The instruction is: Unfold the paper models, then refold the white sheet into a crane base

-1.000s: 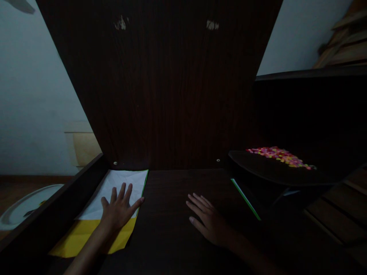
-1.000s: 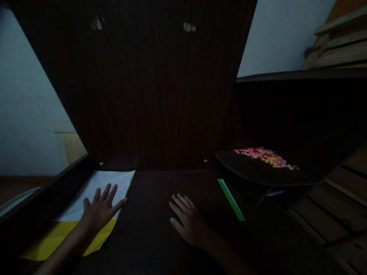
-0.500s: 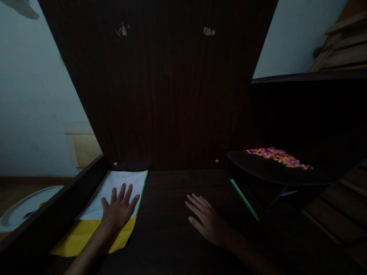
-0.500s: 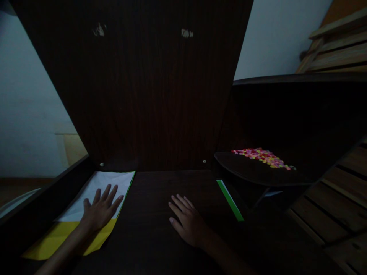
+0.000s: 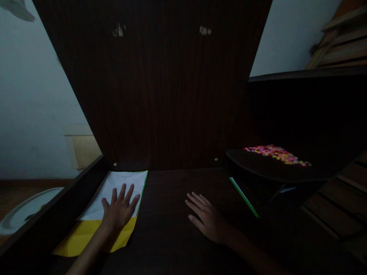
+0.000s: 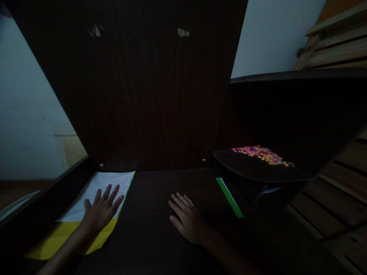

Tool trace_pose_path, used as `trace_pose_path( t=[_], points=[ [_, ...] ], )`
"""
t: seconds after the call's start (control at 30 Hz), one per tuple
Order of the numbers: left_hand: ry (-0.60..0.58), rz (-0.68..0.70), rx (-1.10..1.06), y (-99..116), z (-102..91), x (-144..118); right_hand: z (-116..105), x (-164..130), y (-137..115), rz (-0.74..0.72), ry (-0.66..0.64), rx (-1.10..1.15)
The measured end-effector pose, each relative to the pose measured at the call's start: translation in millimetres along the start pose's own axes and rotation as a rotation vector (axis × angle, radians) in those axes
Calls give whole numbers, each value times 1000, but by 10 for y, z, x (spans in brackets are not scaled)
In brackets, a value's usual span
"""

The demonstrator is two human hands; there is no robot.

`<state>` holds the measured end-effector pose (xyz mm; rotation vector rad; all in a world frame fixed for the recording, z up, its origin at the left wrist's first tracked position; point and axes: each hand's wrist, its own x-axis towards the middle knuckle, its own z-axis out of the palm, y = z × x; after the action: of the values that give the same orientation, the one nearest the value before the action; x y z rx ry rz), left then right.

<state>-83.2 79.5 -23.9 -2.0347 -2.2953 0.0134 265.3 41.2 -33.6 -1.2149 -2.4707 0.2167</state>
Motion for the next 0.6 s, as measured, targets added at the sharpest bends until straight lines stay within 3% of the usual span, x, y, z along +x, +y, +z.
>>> trace_pose_path(
  t=[0.3, 0.6],
  points=[
    [9, 24, 25, -14, 15, -1, 17, -3, 5, 3, 8, 44],
    [160, 77, -24, -9, -106, -66, -39, 23, -23, 27, -46, 27]
  ],
)
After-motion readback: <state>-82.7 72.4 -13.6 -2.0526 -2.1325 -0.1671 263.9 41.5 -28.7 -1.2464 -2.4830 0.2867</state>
